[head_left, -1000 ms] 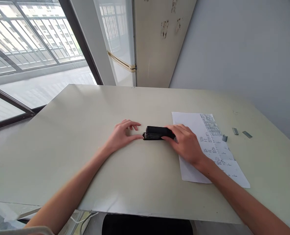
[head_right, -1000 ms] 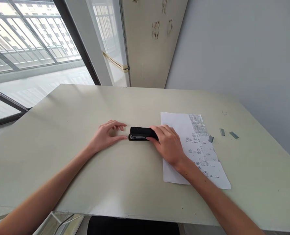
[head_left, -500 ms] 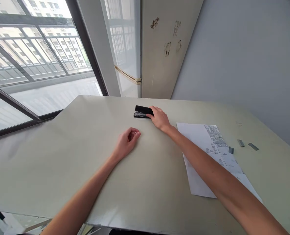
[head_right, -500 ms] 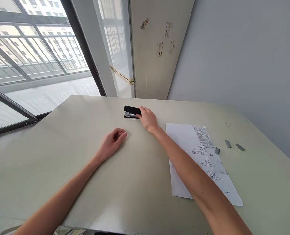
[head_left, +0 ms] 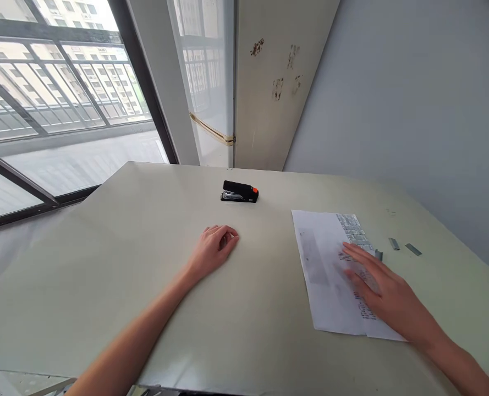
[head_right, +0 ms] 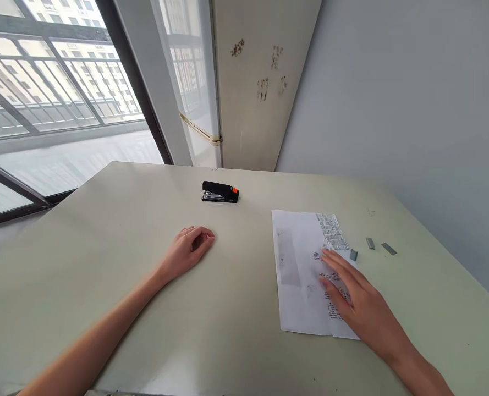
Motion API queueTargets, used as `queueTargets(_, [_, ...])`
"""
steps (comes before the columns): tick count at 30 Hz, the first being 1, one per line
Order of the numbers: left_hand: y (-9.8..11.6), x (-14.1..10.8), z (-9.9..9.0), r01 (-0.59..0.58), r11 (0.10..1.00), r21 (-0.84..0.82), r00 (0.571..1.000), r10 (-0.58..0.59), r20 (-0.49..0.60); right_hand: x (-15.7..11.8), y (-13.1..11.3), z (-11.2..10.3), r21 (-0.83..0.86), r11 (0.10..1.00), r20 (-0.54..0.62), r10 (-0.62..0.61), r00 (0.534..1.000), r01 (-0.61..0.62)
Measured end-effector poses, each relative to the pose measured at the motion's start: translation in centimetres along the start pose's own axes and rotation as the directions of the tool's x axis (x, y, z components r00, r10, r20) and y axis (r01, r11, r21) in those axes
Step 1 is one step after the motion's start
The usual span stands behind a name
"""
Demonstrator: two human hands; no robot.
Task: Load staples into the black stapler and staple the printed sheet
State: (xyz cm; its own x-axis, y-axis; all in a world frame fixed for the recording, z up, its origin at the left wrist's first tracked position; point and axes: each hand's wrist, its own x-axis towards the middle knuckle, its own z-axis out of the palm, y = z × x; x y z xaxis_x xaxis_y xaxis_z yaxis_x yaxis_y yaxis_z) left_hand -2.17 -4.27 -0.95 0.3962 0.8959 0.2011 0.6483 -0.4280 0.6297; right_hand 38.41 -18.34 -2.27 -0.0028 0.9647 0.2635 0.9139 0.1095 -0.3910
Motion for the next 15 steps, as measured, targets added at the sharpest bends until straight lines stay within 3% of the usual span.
queueTargets(4, [0.2,0.2,-0.1,-0.028,0.999,0.039,1.0,0.028,0.009,-5.3,1.0,-0.5,-0.043,0.996,0.051,0.08,0.996,-0.078])
queueTargets(8, [0.5,0.4,-0.1,-0.04,0.997,0.069,0.999,0.039,0.004,-7.0,0.5,1.1,-0.036,0.999,0.068,-0.012,0.998,0.014])
queueTargets(11, [0.8,0.4,-0.2,-0.04,0.996,0.077,0.999,0.04,-0.006,-6.5,-1.5,2.8,-0.001,0.996,0.043,-0.094,0.995,0.094])
queueTargets(15, [0.9,0.3,-0.4,-0.075,0.995,0.06,0.997,0.076,-0.013,-5.0,-6.8,4.3,0.109,0.975,0.046,-0.197,0.979,0.191])
